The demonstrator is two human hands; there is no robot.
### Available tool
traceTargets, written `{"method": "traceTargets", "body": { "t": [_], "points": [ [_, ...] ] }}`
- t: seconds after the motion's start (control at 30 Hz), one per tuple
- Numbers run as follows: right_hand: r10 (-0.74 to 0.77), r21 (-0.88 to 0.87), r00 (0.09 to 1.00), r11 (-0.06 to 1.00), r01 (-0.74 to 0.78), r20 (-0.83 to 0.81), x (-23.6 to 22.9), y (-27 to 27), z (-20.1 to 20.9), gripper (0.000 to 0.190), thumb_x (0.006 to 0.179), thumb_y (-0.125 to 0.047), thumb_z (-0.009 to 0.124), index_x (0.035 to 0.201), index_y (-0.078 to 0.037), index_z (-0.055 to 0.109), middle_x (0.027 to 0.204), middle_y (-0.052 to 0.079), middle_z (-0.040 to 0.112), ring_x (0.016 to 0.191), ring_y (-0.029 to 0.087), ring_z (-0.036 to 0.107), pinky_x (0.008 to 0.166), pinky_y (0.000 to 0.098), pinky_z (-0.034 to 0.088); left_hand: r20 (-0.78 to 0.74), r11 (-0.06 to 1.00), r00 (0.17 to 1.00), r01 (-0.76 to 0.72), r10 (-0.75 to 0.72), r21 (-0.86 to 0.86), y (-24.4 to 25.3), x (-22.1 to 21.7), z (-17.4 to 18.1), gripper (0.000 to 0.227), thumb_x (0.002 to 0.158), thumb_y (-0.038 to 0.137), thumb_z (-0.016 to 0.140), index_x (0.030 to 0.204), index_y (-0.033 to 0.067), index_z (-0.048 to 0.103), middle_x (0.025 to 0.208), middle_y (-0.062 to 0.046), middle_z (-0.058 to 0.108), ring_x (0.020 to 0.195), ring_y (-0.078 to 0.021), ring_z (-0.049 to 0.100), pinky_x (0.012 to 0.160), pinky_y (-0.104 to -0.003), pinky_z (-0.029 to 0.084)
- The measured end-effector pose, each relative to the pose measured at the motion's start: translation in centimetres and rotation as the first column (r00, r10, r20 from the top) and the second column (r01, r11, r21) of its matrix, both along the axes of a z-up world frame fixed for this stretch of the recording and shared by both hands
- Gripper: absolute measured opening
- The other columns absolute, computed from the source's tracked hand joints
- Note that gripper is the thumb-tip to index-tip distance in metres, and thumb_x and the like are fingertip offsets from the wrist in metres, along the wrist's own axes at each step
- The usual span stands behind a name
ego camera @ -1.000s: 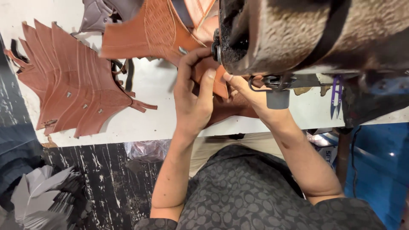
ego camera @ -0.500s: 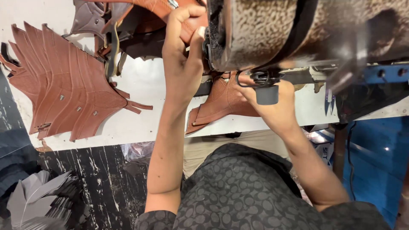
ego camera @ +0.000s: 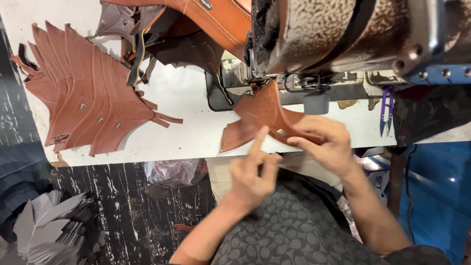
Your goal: Stitch together various cut leather pieces using an industrial sewing machine to create shoe upper components.
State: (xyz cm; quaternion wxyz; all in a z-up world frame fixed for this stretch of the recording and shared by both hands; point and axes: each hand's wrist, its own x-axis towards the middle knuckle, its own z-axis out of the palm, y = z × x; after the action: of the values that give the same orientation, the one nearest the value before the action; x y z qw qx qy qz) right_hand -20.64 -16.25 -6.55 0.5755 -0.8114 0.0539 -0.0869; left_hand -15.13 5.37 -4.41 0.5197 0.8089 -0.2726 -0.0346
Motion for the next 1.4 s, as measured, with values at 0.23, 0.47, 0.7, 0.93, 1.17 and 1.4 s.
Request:
{"method": "traceTargets", "body": {
  "t": [0.23, 0.47, 0.7, 0.93, 1.17, 1.4],
  "points": [
    [0.011, 0.407, 0.999, 0.913, -0.03, 0.048, 6.2, 4.7, 4.6, 0.016, 0.105, -0.015, 0.063, 0.105, 0.0, 0.067, 0.095, 0.001, 0.063, 0.088, 0.01, 0.059, 0.077, 0.0253, 0.048, 0.115, 0.98, 0.985, -0.109, 0.129, -0.164, -1.0, 3.9, 2.1, 0.053, 0.108, 0.006, 0.062, 0.155, 0.0022, 0.037, 0.134, -0.022, 0.061, 0.109, -0.0317, 0.07, 0.094, -0.038, 0.058],
    [-0.179, 0.598, 0.959, 0.752, 0.277, -0.218, 9.0, 4.0, 2.0, 0.011, 0.1, -0.01, 0.072, 0.107, 0.0, 0.071, 0.098, 0.001, 0.071, 0.086, 0.008, 0.063, 0.074, 0.0238, 0.054, -0.327, 0.958, 0.945, -0.085, -0.009, -0.273, -2.4, 10.3, 3.5, 0.041, 0.11, 0.006, 0.056, 0.149, -0.0016, 0.045, 0.142, -0.014, 0.06, 0.13, -0.0205, 0.06, 0.113, -0.032, 0.048],
    [-0.212, 0.483, 0.93, 0.807, 0.34, -0.3, 9.5, 3.3, 1.9, 0.01, 0.1, -0.002, 0.076, 0.109, 0.001, 0.079, 0.095, 0.002, 0.073, 0.083, 0.008, 0.066, 0.073, 0.0229, 0.052, -0.417, 0.928, 0.904, -0.076, -0.09, -0.364, -3.0, 11.5, 2.7, 0.033, 0.111, 0.007, 0.054, 0.143, -0.0013, 0.051, 0.136, -0.011, 0.063, 0.124, -0.0159, 0.063, 0.11, -0.03, 0.05],
    [-0.223, 0.347, 0.972, 0.909, 0.232, -0.069, 10.6, 3.3, 3.8, 0.01, 0.102, -0.003, 0.075, 0.112, -0.002, 0.073, 0.103, 0.001, 0.072, 0.092, 0.007, 0.067, 0.081, 0.0222, 0.054, -0.386, 0.892, 0.911, -0.048, -0.146, -0.45, -4.1, 13.4, 2.0, 0.021, 0.117, 0.005, 0.056, 0.137, -0.0014, 0.053, 0.117, -0.007, 0.065, 0.107, -0.0115, 0.063, 0.099, -0.025, 0.053],
    [-0.166, 0.537, 0.973, 0.813, 0.228, -0.162, 11.0, 3.3, 5.0, 0.015, 0.103, -0.006, 0.067, 0.116, 0.001, 0.072, 0.101, 0.006, 0.076, 0.086, 0.013, 0.074, 0.075, 0.0283, 0.062, -0.416, 0.847, 0.882, -0.038, -0.221, -0.53, -5.9, 16.6, 0.7, 0.018, 0.116, 0.007, 0.054, 0.133, 0.0018, 0.053, 0.109, -0.004, 0.067, 0.087, -0.0055, 0.062, 0.076, -0.02, 0.052],
    [-0.238, 0.181, 0.901, 0.93, 0.319, -0.363, 6.1, 2.0, 4.0, 0.032, 0.095, -0.014, 0.074, 0.124, -0.001, 0.074, 0.104, 0.008, 0.079, 0.085, 0.017, 0.068, 0.073, 0.0295, 0.056, -0.62, 0.967, 0.782, -0.203, 0.064, -0.155, -5.0, 18.0, -3.5, 0.023, 0.099, 0.021, 0.059, 0.09, 0.0033, 0.071, 0.074, 0.004, 0.062, 0.067, -0.0046, 0.054, 0.056, -0.021, 0.044]
  ]
}}
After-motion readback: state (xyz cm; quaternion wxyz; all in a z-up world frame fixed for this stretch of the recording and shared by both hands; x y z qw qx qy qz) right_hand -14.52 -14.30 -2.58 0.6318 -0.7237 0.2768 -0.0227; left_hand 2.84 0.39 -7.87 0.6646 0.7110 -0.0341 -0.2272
